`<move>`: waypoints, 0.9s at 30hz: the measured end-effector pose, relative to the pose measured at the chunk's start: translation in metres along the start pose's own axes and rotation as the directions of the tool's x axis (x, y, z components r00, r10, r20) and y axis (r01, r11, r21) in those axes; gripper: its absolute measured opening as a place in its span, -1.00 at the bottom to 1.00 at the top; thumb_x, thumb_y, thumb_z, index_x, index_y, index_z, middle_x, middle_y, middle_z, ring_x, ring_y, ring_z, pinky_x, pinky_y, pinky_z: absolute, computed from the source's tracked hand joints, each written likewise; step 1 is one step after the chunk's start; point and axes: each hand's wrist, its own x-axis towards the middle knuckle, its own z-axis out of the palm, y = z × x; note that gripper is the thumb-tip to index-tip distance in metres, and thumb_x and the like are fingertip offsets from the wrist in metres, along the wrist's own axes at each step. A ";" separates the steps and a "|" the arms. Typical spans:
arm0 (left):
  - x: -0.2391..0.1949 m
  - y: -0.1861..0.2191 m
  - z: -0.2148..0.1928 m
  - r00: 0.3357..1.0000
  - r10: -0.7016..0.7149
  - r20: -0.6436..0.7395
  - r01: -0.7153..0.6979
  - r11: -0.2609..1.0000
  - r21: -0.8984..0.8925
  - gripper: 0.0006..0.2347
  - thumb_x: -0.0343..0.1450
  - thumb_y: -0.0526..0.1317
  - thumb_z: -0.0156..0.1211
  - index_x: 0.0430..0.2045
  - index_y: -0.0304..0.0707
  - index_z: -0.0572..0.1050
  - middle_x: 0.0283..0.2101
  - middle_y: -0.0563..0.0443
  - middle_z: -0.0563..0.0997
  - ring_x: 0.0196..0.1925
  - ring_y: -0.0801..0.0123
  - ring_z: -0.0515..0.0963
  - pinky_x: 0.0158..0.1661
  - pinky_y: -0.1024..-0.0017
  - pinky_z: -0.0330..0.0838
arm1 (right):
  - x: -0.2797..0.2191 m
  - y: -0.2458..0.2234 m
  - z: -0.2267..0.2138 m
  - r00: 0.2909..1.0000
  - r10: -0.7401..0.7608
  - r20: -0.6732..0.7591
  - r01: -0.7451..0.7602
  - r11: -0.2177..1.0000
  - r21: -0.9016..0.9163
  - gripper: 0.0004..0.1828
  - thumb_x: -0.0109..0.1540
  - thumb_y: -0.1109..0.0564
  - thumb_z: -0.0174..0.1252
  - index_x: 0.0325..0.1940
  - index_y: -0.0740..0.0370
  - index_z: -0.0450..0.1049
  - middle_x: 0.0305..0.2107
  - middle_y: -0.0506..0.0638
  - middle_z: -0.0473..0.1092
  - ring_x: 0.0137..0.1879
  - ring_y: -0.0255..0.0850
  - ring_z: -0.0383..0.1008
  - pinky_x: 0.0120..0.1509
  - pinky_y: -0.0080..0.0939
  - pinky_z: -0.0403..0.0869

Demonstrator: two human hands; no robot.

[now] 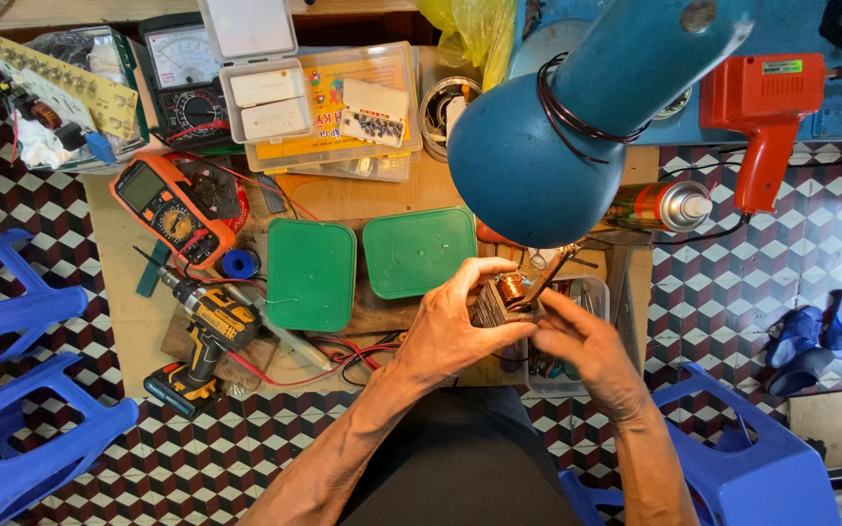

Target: The person uses a soldering iron and tweezers to work on a small electronic component, likely a transformer, held in their hands. They repeatedly heat and adjust wires and connections on the component throughout the clip.

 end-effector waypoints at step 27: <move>0.001 -0.022 -0.011 0.984 0.133 0.119 -0.160 0.953 0.259 -0.51 0.23 -0.26 0.48 0.04 -0.23 0.44 0.00 -0.07 0.56 0.10 0.15 0.59 0.08 0.28 0.49 | 0.039 -0.042 -0.004 0.967 0.210 0.144 -0.222 0.972 0.078 -0.79 0.21 0.10 0.27 -0.24 0.32 0.62 -0.52 -0.14 0.42 -0.48 -0.45 0.21 -0.48 -0.45 0.14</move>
